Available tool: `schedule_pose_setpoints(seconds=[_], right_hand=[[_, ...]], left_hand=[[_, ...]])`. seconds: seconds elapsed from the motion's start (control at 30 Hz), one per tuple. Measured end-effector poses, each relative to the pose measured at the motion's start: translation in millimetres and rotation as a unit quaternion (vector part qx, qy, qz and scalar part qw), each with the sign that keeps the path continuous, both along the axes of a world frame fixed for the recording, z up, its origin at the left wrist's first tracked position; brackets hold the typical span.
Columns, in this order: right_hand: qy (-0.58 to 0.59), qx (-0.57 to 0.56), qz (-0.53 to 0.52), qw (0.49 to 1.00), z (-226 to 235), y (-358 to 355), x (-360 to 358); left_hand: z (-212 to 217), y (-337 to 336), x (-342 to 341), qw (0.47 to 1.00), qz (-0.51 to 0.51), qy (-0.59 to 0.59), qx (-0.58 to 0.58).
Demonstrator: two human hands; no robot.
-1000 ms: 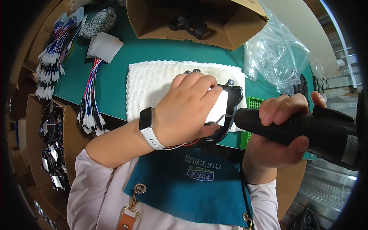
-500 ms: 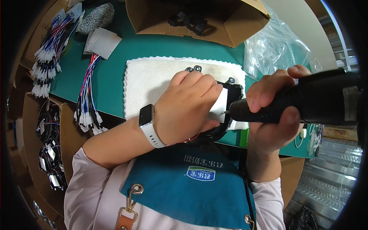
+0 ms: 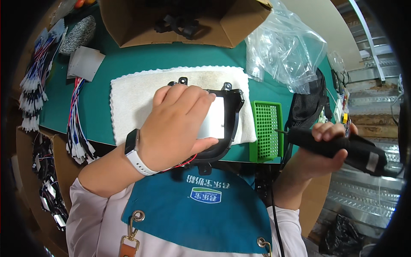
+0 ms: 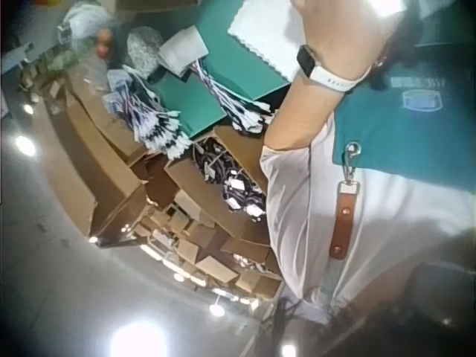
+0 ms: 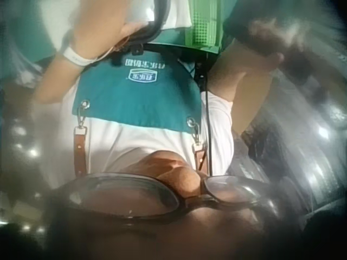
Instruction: The person assembles black plastic electronic housings by inserting clear plastic lenses into the frames. They use a black handheld tool to press or secure components inside the housings. The person repeatedly handles the units, placing them into a cardboard box and retrieving them to continue the assembly process.
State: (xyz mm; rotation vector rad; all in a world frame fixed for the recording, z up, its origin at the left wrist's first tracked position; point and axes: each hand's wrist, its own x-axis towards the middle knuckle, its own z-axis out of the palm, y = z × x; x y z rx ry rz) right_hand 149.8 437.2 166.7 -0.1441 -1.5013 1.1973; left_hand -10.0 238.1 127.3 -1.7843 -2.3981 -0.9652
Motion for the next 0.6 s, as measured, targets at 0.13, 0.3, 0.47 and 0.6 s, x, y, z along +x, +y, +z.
schedule_pose_setpoints(seconds=[0.13, 0.3, 0.47, 0.6], right_hand=[[-0.036, 0.001, -0.033, 0.999, -13.5, 5.3, 5.1], [-0.033, -0.024, -0.006, 0.999, -17.9, 7.1, 13.5], [-0.033, -0.032, -0.007, 0.999, -23.0, 6.1, 14.2], [-0.032, 0.027, 0.139, 0.989, -22.4, 19.4, 13.5]], left_hand=[[2.9, -0.7, -0.6, 1.0, -0.003, 0.0, -0.006], [4.6, 1.5, -1.6, 1.0, -0.003, 0.01, -0.003], [4.6, 1.3, -0.9, 1.0, -0.001, 0.011, -0.009], [5.1, 1.1, -1.4, 1.0, -0.003, 0.01, -0.013]])
